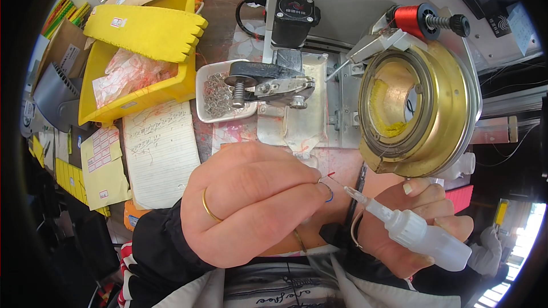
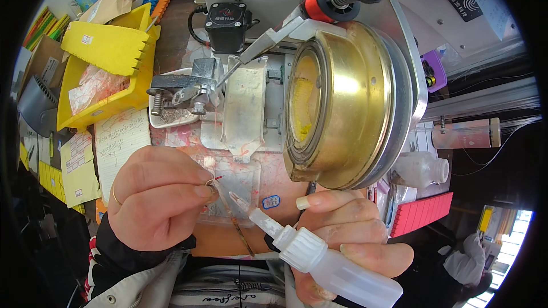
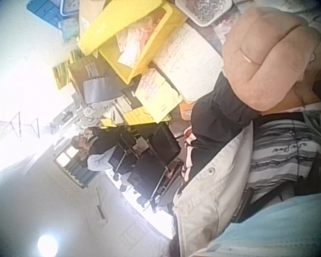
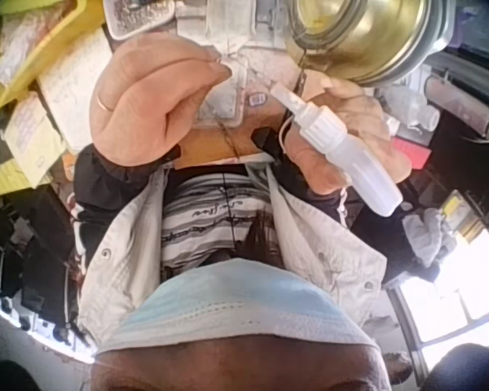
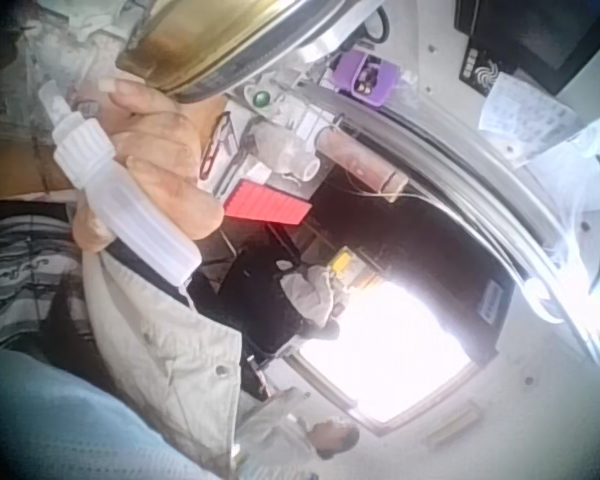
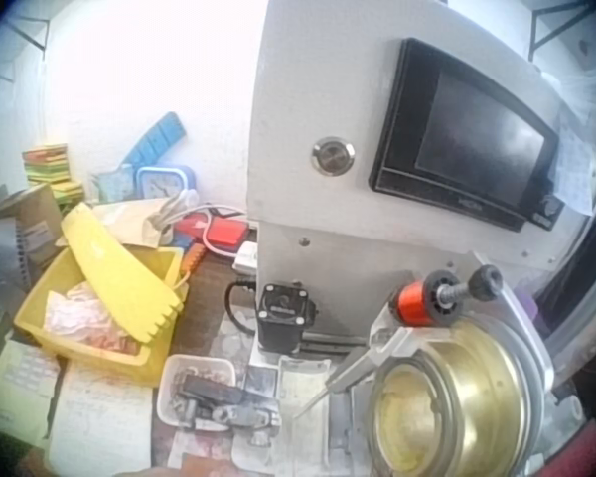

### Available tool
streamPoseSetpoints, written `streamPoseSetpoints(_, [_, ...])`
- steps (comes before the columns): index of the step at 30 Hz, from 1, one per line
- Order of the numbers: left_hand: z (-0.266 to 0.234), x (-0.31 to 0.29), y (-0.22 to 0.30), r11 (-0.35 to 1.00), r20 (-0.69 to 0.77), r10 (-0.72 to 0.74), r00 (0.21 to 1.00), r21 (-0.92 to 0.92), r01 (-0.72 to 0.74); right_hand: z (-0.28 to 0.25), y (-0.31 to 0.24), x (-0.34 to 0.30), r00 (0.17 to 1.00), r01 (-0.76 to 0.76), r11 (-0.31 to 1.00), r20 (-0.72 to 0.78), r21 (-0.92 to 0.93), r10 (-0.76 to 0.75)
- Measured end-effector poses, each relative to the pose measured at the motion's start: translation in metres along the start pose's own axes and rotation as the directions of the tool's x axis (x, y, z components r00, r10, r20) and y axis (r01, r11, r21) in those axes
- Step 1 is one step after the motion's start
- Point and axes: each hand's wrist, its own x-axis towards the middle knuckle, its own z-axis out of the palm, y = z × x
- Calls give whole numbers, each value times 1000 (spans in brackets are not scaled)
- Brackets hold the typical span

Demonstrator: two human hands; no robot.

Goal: Assembling small electronic or mechanical components using tools and glue.

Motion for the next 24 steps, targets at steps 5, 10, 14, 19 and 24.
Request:
streamPoseSetpoints(5, [1,0,-1,1000,-6,6,1000,-7,-6,-1,-2,1,1000,-23,999,6,-38,23])
streamPoseSetpoints(10, [1,0,-1,1000,2,10,1000,-21,-10,-2,-2,1,1000,-23,999,12,-31,23])
streamPoseSetpoints(14, [0,0,0,1000,-6,1,1000,-18,-2,8,-2,-1,998,-37,999,-47,-12,36])
streamPoseSetpoints(19, [2,0,1,1000,-5,5,1000,-17,-5,7,-2,-1,999,-25,1000,-41,-4,25])
streamPoseSetpoints(24, [2,-2,2,1000,-9,0,1000,-8,0,5,-6,-3,998,-62,998,-25,-23,62])
